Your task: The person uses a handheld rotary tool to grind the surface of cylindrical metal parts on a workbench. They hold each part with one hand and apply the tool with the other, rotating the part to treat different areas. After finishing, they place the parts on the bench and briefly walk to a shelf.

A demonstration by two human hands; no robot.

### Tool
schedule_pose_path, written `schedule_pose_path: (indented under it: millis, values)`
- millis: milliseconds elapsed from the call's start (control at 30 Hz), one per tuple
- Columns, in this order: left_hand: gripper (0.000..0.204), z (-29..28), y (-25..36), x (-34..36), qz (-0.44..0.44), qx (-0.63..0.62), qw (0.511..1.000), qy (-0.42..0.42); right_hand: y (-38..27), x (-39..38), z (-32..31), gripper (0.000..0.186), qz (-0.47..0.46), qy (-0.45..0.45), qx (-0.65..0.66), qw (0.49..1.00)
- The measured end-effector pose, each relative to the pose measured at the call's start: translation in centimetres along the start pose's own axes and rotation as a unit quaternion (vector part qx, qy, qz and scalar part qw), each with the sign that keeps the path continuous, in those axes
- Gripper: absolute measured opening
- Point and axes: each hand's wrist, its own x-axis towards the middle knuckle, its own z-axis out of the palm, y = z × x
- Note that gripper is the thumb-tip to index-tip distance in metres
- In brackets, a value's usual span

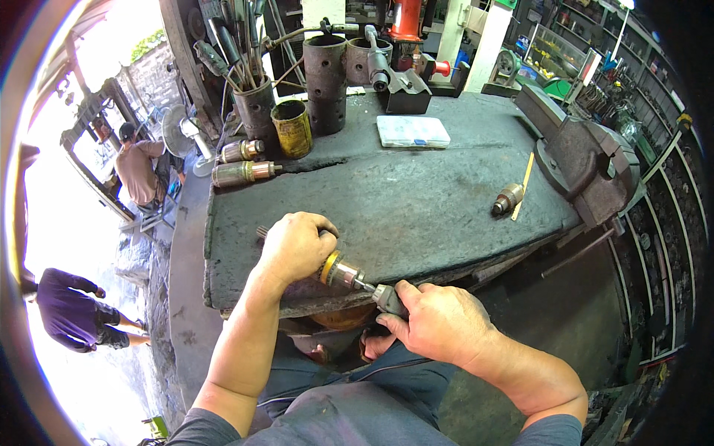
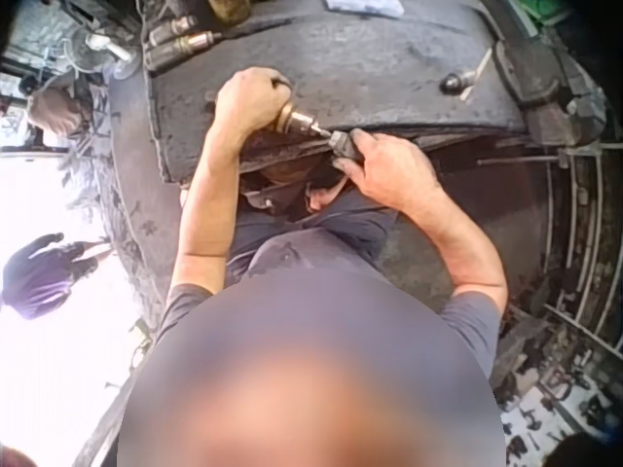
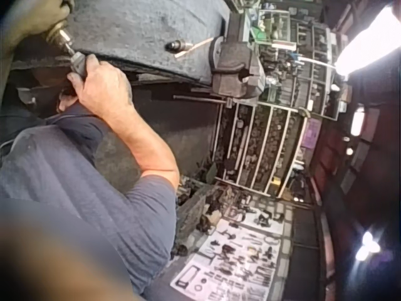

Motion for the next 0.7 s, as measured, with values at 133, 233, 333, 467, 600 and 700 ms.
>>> schedule_pose_path:
  millis: [133, 233, 333, 467, 600, 700]
  values:
    - [0.034, -0.2, 0.17, 0.1, -0.011, 0.005, 1.0, -0.005, 0.0, -0.09, 0.16, 0.056, -0.006, -0.015, -0.005, 1.0]
    - [0.034, -0.3, 0.34, 0.09, -0.016, 0.007, 1.0, -0.013, 0.06, -0.09, 0.23, 0.056, -0.003, 0.01, 0.0, 1.0]
    - [0.035, -0.38, 0.49, 0.0, -0.021, 0.003, 1.0, -0.006, 0.08, -0.2, 0.21, 0.055, 0.002, 0.009, -0.001, 1.0]
    - [0.035, -0.39, 0.58, 0.09, -0.029, -0.008, 1.0, -0.006, 0.16, -0.35, 0.22, 0.054, -0.005, 0.004, 0.001, 1.0]
    - [0.035, -0.47, 0.65, 0.08, -0.028, -0.005, 1.0, -0.009, 0.32, -0.37, 0.19, 0.055, 0.001, 0.021, 0.009, 1.0]
    - [0.035, -0.54, 0.74, 0.14, -0.038, -0.001, 0.999, -0.01, 0.36, -0.44, 0.2, 0.056, -0.002, 0.01, 0.005, 1.0]
